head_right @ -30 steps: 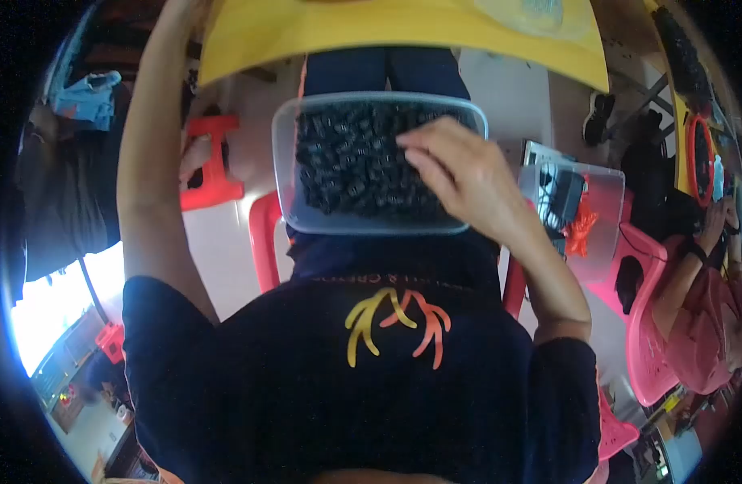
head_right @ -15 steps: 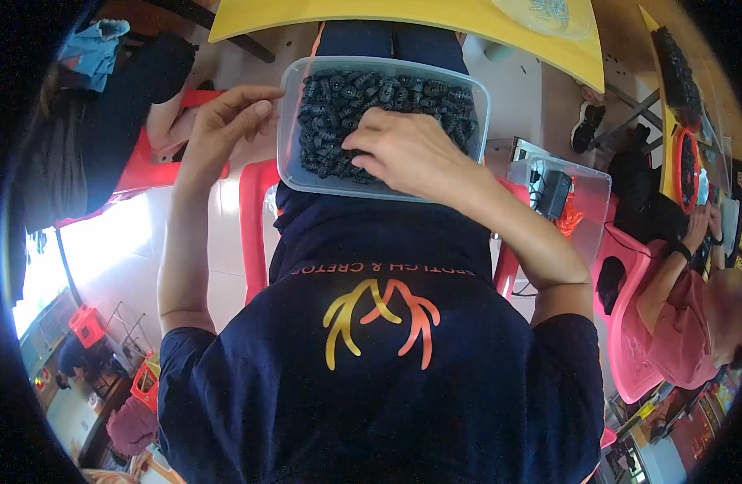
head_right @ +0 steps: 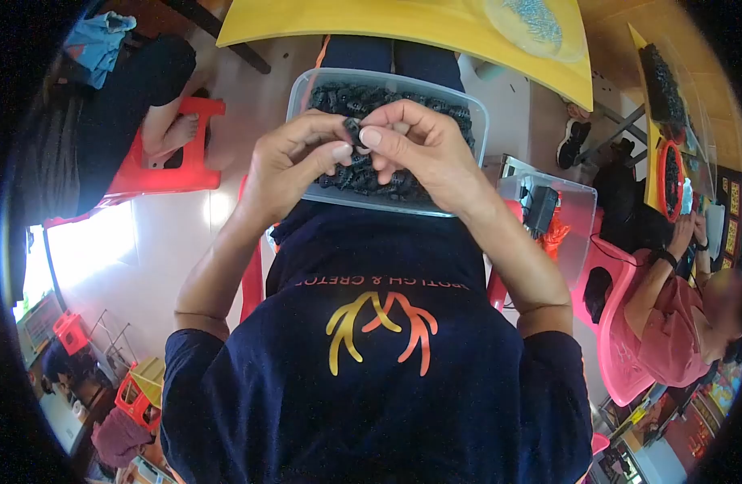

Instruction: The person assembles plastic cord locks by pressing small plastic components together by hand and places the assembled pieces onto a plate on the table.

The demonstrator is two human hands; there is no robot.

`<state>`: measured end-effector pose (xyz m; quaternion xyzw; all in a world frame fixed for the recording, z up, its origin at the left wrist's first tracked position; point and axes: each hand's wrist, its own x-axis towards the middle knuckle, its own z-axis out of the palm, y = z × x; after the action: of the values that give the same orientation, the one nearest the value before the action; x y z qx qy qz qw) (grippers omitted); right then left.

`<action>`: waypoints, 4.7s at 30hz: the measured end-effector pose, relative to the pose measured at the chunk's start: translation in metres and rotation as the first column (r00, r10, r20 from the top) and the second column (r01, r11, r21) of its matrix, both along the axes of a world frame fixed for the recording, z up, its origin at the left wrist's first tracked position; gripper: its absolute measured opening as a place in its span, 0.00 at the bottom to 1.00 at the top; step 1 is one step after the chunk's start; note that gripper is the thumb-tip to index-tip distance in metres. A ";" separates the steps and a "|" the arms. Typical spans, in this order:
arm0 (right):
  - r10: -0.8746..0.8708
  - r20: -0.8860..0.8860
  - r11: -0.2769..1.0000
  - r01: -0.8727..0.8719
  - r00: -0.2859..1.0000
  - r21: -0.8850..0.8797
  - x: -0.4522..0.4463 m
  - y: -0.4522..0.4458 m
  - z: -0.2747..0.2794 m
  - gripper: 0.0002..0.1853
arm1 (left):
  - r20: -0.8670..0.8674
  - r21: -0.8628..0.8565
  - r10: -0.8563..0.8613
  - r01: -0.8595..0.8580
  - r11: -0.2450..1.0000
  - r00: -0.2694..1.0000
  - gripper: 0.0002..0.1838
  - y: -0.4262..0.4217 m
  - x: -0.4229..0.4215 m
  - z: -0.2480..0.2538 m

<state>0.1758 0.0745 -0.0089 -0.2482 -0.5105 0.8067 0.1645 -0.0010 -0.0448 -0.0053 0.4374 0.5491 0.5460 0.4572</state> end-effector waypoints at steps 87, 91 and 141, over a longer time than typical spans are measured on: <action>0.011 0.152 0.942 -0.061 0.988 0.329 0.021 0.001 0.026 0.20 | 0.184 0.026 -0.166 0.164 0.986 0.969 0.09 0.027 0.018 0.019; 0.024 0.162 0.926 -0.083 0.986 0.368 0.022 0.000 0.028 0.21 | 0.215 -0.021 -0.173 0.182 0.983 0.961 0.09 0.027 0.015 0.020; -0.204 0.215 0.628 -0.041 0.955 0.777 0.005 -0.006 0.012 0.15 | 0.385 -0.031 0.014 -0.002 1.000 0.923 0.07 0.025 0.020 -0.013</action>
<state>0.1806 0.0682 0.0031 -0.2890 -0.8129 0.4568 0.2168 0.0187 -0.0196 -0.0185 0.3124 0.4584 0.6147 0.5607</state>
